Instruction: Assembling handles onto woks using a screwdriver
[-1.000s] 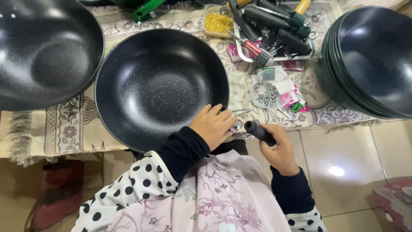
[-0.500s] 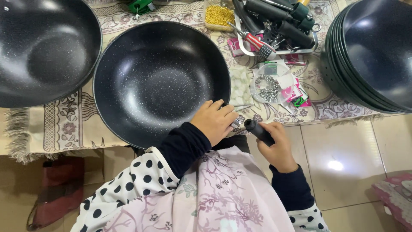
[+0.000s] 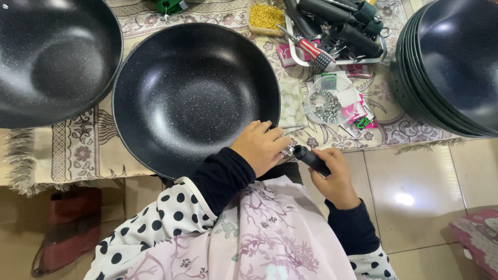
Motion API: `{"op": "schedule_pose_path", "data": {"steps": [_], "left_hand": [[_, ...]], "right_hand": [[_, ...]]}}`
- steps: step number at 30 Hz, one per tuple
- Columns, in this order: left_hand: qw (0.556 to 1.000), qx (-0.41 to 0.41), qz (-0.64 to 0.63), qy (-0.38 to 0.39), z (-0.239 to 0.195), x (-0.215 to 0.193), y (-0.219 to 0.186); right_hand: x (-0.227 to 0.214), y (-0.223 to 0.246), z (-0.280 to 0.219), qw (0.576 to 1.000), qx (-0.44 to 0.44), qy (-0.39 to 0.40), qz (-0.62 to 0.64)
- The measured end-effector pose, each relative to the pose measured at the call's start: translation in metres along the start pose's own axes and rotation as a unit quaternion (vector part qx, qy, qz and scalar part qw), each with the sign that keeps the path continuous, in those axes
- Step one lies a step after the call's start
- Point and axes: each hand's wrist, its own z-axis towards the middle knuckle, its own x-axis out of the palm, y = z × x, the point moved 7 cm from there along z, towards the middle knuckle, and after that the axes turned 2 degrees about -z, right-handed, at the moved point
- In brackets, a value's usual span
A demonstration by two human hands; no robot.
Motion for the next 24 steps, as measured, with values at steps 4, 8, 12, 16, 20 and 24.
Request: {"op": "schedule_pose_path", "data": {"steps": [4,8,12,16,20,24], "left_hand": [[1.0,0.001,0.001,-0.005,0.0,0.0,0.0],[1.0,-0.006,0.005,-0.012,-0.001,0.004,0.001],[1.0,-0.006,0.0,-0.006,-0.001,0.004,0.001],[1.0,-0.005,-0.002,-0.006,-0.001,0.003,0.0],[1.0,-0.005,0.0,-0.007,-0.001,0.004,0.001],[1.0,-0.008,0.002,-0.005,0.0,0.001,0.0]], "right_hand": [[0.0,-0.001,0.0,1.0,-0.002,0.008,0.002],[0.002,0.004,0.002,1.0,-0.008,0.018,0.002],[0.002,0.008,0.003,1.0,-0.003,0.025,0.011],[0.001,0.009,0.004,0.999,0.007,0.03,0.024],[0.003,0.014,0.006,0.998,0.002,0.046,0.041],[0.006,0.009,0.004,0.996,0.002,0.063,0.064]]}}
